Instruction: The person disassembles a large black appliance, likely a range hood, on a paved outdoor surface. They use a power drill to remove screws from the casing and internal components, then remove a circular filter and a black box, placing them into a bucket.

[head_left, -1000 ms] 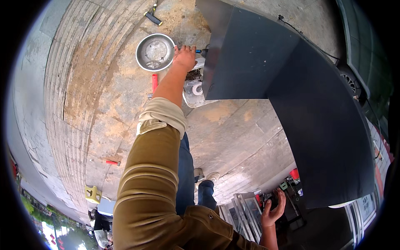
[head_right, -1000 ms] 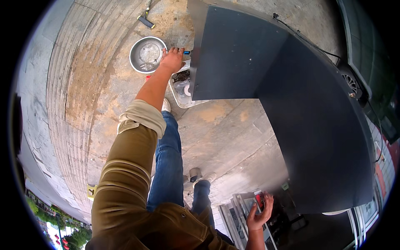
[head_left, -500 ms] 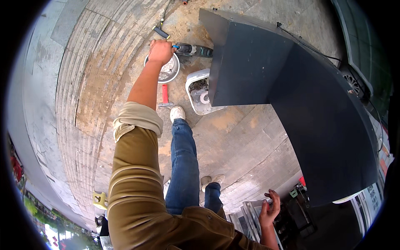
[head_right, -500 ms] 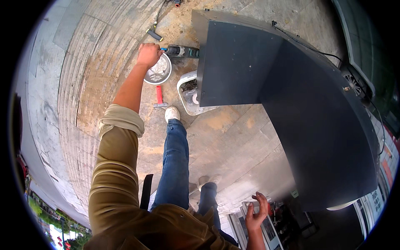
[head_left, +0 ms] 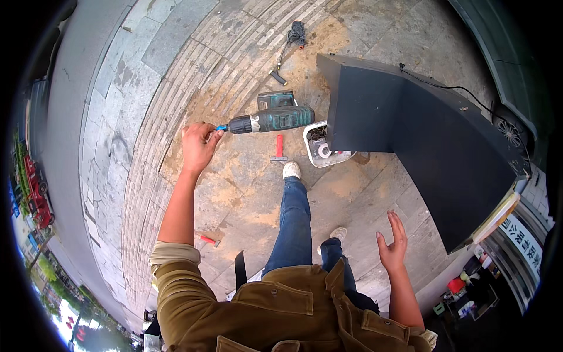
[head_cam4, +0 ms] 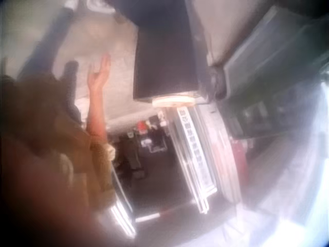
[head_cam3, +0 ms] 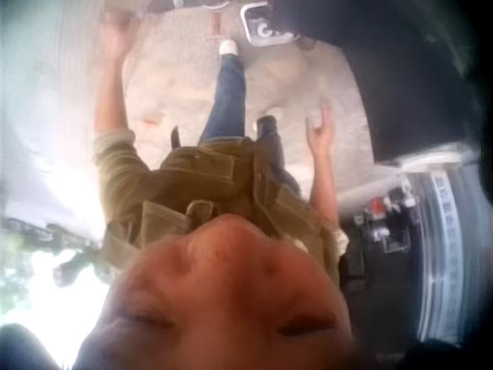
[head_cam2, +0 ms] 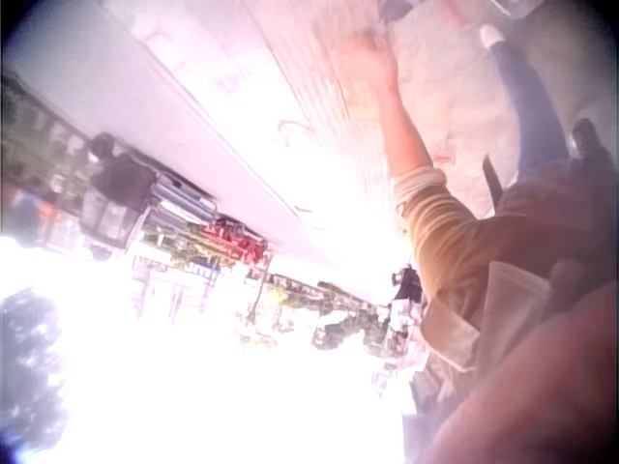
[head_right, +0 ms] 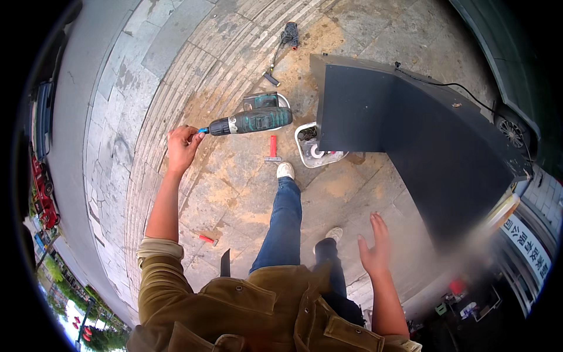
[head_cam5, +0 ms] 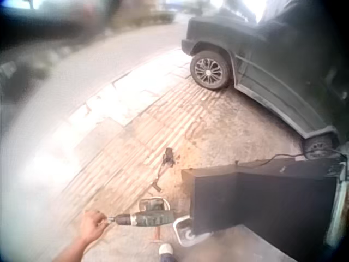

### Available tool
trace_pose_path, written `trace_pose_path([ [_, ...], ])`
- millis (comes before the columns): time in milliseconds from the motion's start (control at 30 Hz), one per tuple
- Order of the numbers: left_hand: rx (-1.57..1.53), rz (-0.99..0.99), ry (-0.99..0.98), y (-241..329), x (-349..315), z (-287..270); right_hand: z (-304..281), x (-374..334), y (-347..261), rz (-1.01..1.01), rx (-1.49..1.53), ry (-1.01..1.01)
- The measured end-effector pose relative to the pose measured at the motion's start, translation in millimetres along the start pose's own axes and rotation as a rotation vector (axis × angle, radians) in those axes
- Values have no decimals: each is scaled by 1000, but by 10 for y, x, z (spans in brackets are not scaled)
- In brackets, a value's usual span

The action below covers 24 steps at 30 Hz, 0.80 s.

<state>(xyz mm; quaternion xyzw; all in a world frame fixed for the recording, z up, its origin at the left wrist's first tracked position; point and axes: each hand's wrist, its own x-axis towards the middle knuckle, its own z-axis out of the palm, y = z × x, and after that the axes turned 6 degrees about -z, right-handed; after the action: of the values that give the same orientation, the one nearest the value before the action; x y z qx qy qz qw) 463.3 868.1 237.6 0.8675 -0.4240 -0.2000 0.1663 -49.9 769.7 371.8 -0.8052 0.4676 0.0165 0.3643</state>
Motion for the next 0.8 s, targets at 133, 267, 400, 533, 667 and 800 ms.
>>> trace_pose_path([
  [133,-270,35,-185,595,-715,-712,-52,440,-381,-238,-97,10],
  [267,-494,71,-385,1326,-1424,-1111,-418,425,-899,-482,70,-56],
  [400,-607,31,-492,2156,-1943,-1260,-764,-249,-781,-279,654,-265],
  [533,-634,18,-469,3041,-2504,-1231,-1364,-972,-405,-95,951,-221],
  [667,-509,218,-414,4064,-3073,-1140,-1957,-1851,206,-221,769,-30],
  [800,-388,570,-229,5224,-3644,-790,-2549,-2895,973,-142,746,45],
])
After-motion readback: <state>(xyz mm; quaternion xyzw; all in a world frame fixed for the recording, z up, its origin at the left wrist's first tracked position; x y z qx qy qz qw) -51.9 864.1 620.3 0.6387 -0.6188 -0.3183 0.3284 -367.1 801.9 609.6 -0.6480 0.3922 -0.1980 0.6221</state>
